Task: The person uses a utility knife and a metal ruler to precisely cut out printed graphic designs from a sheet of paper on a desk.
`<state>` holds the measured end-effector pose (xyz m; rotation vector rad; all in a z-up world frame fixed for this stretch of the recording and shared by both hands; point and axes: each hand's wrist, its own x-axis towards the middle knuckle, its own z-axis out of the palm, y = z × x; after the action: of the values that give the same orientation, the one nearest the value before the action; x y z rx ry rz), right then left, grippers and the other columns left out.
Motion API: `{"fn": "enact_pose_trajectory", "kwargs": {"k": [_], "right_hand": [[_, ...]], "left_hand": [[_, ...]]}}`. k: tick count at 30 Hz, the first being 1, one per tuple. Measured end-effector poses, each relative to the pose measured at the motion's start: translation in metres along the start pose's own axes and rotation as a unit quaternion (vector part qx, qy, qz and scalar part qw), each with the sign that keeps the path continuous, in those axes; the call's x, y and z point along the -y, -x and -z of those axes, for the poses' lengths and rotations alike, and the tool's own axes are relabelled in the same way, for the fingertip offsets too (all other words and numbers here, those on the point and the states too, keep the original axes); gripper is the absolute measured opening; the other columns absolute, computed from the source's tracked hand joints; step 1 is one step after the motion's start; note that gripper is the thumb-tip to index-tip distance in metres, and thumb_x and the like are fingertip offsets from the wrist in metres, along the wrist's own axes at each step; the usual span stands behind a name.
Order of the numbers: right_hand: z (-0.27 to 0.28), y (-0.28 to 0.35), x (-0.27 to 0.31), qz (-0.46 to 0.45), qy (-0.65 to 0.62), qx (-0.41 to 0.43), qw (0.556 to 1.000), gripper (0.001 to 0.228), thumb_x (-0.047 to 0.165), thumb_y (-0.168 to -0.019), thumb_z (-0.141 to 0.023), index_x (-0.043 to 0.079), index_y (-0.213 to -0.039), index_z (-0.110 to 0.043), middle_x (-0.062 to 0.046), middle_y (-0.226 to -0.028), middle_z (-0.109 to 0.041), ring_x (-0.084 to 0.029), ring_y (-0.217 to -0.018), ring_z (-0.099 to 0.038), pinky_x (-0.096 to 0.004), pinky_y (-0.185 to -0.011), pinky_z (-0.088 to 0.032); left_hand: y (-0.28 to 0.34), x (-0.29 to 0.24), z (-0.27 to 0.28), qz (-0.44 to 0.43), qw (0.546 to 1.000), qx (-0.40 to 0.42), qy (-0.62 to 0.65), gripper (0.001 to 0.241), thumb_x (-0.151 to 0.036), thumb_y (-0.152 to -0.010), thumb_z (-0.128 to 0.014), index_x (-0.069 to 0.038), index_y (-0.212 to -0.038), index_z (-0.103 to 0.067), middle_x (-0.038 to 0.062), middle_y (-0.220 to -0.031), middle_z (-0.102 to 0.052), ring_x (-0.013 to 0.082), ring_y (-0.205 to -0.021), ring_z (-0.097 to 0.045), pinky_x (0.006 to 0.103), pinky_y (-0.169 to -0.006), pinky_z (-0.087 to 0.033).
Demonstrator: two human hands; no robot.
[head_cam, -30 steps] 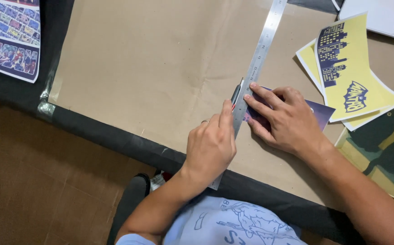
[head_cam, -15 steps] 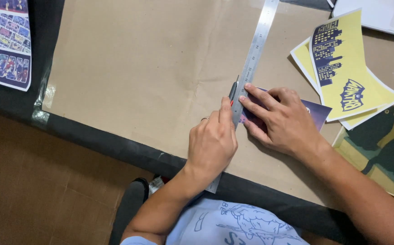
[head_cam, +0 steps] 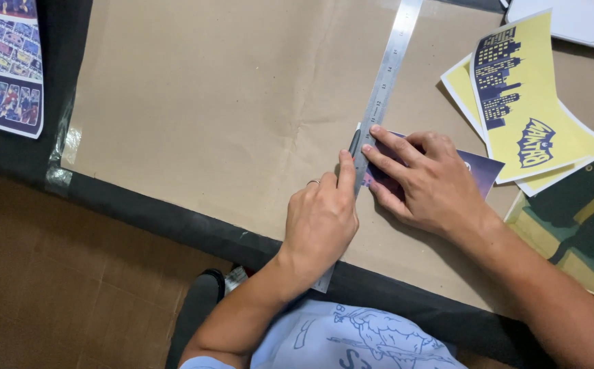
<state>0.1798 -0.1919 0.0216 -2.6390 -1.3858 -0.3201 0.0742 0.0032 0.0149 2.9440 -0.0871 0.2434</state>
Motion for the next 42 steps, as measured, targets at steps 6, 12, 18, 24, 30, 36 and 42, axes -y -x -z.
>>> {"fn": "enact_pose_trajectory", "kwargs": {"k": [6, 12, 18, 24, 30, 36, 42], "right_hand": [[0.001, -0.001, 0.002, 0.000, 0.000, -0.020, 1.000, 0.051, 0.052, -0.111, -0.066, 0.023, -0.150, -0.080, -0.002, -0.166, -0.071, -0.031, -0.116, -0.069, -0.046, -0.099, -0.056], [0.004, -0.003, 0.004, 0.004, 0.005, -0.016, 1.000, 0.052, 0.053, -0.112, -0.064, 0.021, -0.150, -0.080, -0.005, -0.165, -0.072, -0.032, -0.116, -0.070, -0.045, -0.099, -0.055], [0.001, -0.002, 0.005, -0.003, 0.011, -0.021, 1.000, 0.052, 0.055, -0.112, -0.066, 0.022, -0.149, -0.082, -0.003, -0.163, -0.075, -0.030, -0.115, -0.067, -0.045, -0.097, -0.055], [0.003, -0.004, 0.007, -0.002, 0.011, -0.039, 0.999, 0.048, 0.052, -0.111, -0.068, 0.021, -0.146, -0.083, -0.004, -0.160, -0.076, -0.031, -0.114, -0.070, -0.044, -0.098, -0.056], [0.003, -0.004, 0.007, 0.003, -0.014, -0.062, 0.998, 0.044, 0.047, -0.111, -0.073, 0.018, -0.142, -0.084, -0.006, -0.160, -0.076, -0.032, -0.113, -0.072, -0.044, -0.101, -0.056], [0.002, -0.003, 0.007, -0.003, 0.026, -0.026, 0.999, 0.052, 0.055, -0.111, -0.064, 0.023, -0.149, -0.082, -0.003, -0.162, -0.075, -0.029, -0.118, -0.069, -0.044, -0.100, -0.053], [0.001, -0.002, 0.006, -0.001, 0.008, -0.034, 0.999, 0.052, 0.054, -0.110, -0.068, 0.022, -0.150, -0.081, -0.004, -0.163, -0.074, -0.030, -0.115, -0.068, -0.045, -0.100, -0.054]], "left_hand": [[0.004, 0.005, 0.006, -0.029, 0.999, 0.023, 0.002, 0.068, -0.004, -0.092, -0.064, 0.005, -0.160, -0.060, 0.012, -0.082, -0.070, 0.0308, -0.059, -0.069, 0.0451, -0.048, -0.054], [0.015, 0.004, 0.015, -0.026, 0.999, 0.034, 0.011, 0.062, -0.003, -0.097, -0.063, 0.005, -0.158, -0.061, 0.010, -0.078, -0.067, 0.0300, -0.056, -0.067, 0.0454, -0.046, -0.052], [0.043, 0.001, 0.024, -0.030, 0.998, 0.053, -0.001, 0.070, -0.002, -0.088, -0.064, 0.006, -0.158, -0.062, 0.009, -0.076, -0.065, 0.0279, -0.054, -0.064, 0.0432, -0.043, -0.049], [0.083, -0.002, 0.038, -0.024, 0.996, 0.083, -0.009, 0.066, -0.005, -0.095, -0.064, 0.005, -0.160, -0.060, 0.007, -0.074, -0.062, 0.0266, -0.055, -0.064, 0.0433, -0.047, -0.051], [0.101, 0.001, 0.045, -0.017, 0.998, 0.065, -0.010, 0.060, -0.009, -0.097, -0.067, 0.003, -0.156, -0.065, 0.005, -0.075, -0.062, 0.0240, -0.058, -0.062, 0.0416, -0.045, -0.050], [0.061, 0.008, 0.076, 0.028, 0.994, -0.035, 0.098, 0.041, -0.013, -0.116, -0.062, 0.006, -0.152, -0.068, 0.011, -0.085, -0.077, 0.0285, -0.061, -0.069, 0.0433, -0.053, -0.054], [0.017, 0.003, 0.030, 0.036, 0.995, -0.031, 0.086, 0.043, -0.013, -0.115, -0.058, 0.002, -0.155, -0.062, 0.011, -0.085, -0.074, 0.0336, -0.060, -0.069, 0.0481, -0.047, -0.050]]}}
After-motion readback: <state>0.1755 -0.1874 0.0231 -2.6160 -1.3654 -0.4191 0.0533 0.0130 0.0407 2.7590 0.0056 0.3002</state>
